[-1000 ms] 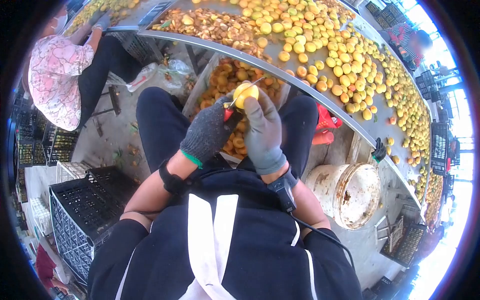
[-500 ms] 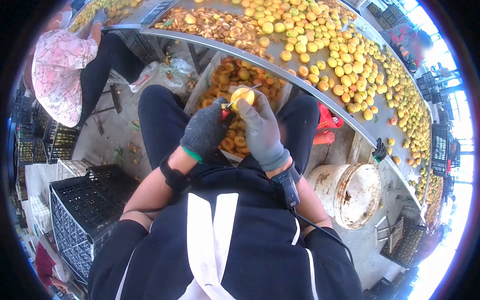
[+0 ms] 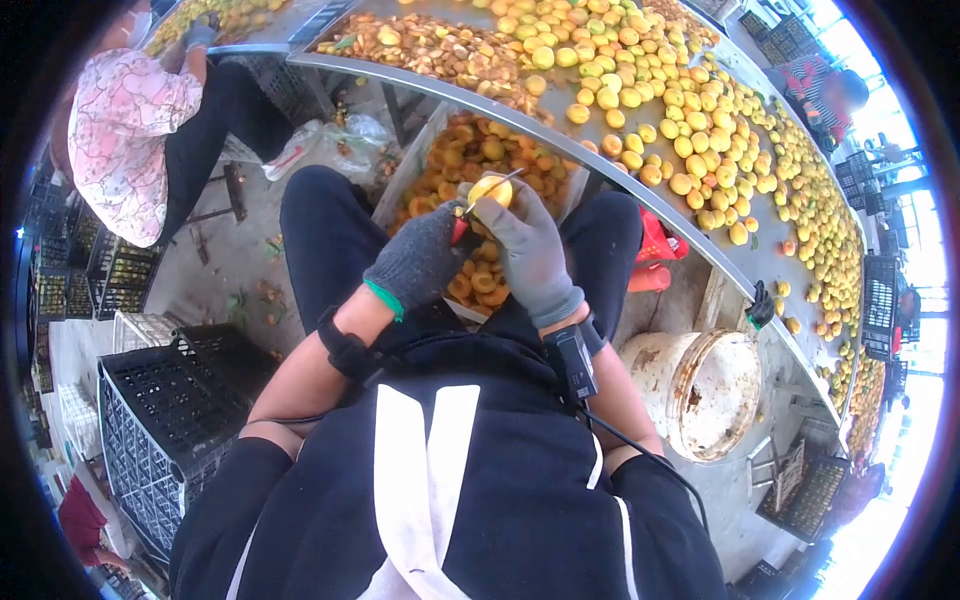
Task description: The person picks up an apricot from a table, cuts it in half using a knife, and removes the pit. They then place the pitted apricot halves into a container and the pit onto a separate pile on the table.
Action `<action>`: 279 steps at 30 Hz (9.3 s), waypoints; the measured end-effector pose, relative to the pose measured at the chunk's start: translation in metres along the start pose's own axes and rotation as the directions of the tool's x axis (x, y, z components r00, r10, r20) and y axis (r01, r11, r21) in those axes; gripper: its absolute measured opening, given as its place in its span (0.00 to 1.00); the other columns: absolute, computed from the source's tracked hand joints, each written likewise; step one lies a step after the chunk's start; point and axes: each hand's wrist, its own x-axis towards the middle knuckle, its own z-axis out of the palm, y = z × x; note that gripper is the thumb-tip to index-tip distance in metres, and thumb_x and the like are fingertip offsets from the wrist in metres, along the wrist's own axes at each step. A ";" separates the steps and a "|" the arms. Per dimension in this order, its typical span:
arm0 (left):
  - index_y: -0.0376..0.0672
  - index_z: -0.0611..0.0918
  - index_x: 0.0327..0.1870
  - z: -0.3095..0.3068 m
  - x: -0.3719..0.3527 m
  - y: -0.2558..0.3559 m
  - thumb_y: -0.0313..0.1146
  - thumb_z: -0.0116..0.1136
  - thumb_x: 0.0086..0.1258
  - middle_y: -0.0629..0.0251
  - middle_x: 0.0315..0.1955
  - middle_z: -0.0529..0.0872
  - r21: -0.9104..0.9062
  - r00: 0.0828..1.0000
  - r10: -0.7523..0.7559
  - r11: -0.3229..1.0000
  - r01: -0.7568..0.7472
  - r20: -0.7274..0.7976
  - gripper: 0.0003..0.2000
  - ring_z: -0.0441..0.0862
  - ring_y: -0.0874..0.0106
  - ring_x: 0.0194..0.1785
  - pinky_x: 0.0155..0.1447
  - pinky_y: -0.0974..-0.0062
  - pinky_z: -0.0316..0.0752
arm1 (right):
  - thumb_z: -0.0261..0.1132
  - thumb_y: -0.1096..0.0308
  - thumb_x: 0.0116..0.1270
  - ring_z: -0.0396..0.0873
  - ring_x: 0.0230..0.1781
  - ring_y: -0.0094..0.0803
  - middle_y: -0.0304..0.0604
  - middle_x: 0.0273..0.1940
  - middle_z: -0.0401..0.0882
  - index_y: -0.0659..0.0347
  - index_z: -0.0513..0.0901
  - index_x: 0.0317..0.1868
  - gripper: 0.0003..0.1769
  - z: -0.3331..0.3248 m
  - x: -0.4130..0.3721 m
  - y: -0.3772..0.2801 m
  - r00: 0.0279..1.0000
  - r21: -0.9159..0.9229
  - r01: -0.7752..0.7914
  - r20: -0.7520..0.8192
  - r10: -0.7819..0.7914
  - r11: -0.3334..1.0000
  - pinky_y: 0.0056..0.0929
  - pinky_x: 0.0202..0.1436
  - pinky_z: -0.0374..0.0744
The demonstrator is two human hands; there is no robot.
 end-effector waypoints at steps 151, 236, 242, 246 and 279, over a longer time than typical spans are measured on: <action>0.47 0.77 0.34 -0.005 0.029 0.006 0.42 0.52 0.78 0.79 0.15 0.63 -0.904 0.925 -0.226 -0.374 0.205 0.304 0.12 0.59 0.83 0.14 0.18 0.83 0.56 | 0.68 0.68 0.68 0.79 0.42 0.35 0.47 0.43 0.78 0.60 0.69 0.58 0.23 0.012 -0.056 0.011 0.981 -0.675 0.169 0.183 -0.060 0.718 0.33 0.45 0.77; 0.40 0.78 0.49 0.004 0.015 0.003 0.34 0.65 0.69 0.71 0.29 0.80 -0.575 0.721 -0.277 0.454 0.681 0.636 0.13 0.75 0.83 0.23 0.22 0.86 0.66 | 0.52 0.70 0.76 0.79 0.56 0.44 0.49 0.60 0.74 0.60 0.68 0.67 0.21 -0.081 -0.035 -0.018 0.922 0.503 -0.359 0.061 0.382 0.786 0.33 0.55 0.80; 0.42 0.79 0.46 -0.005 0.020 0.012 0.29 0.60 0.72 0.74 0.26 0.79 -0.784 0.923 -0.340 0.516 0.345 0.182 0.06 0.73 0.85 0.24 0.25 0.86 0.66 | 0.57 0.76 0.69 0.78 0.58 0.44 0.50 0.60 0.73 0.61 0.72 0.61 0.20 -0.067 -0.048 -0.011 0.926 0.584 -0.357 0.119 0.358 0.729 0.33 0.55 0.80; 0.42 0.77 0.43 -0.010 0.030 0.020 0.30 0.58 0.74 0.72 0.22 0.75 -0.910 0.948 -0.300 0.354 0.217 0.109 0.04 0.68 0.84 0.19 0.20 0.84 0.62 | 0.58 0.79 0.64 0.77 0.59 0.45 0.51 0.60 0.73 0.62 0.74 0.59 0.21 -0.052 -0.049 -0.008 0.919 0.567 -0.381 0.148 0.365 0.730 0.36 0.58 0.79; 0.41 0.78 0.46 -0.007 0.029 0.033 0.35 0.64 0.68 0.66 0.24 0.78 -0.951 0.934 0.181 0.049 0.304 0.308 0.12 0.71 0.78 0.18 0.21 0.82 0.66 | 0.56 0.56 0.76 0.78 0.32 0.24 0.41 0.37 0.80 0.63 0.79 0.45 0.17 -0.013 -0.046 -0.015 0.765 0.086 -0.603 0.345 0.544 0.793 0.19 0.29 0.73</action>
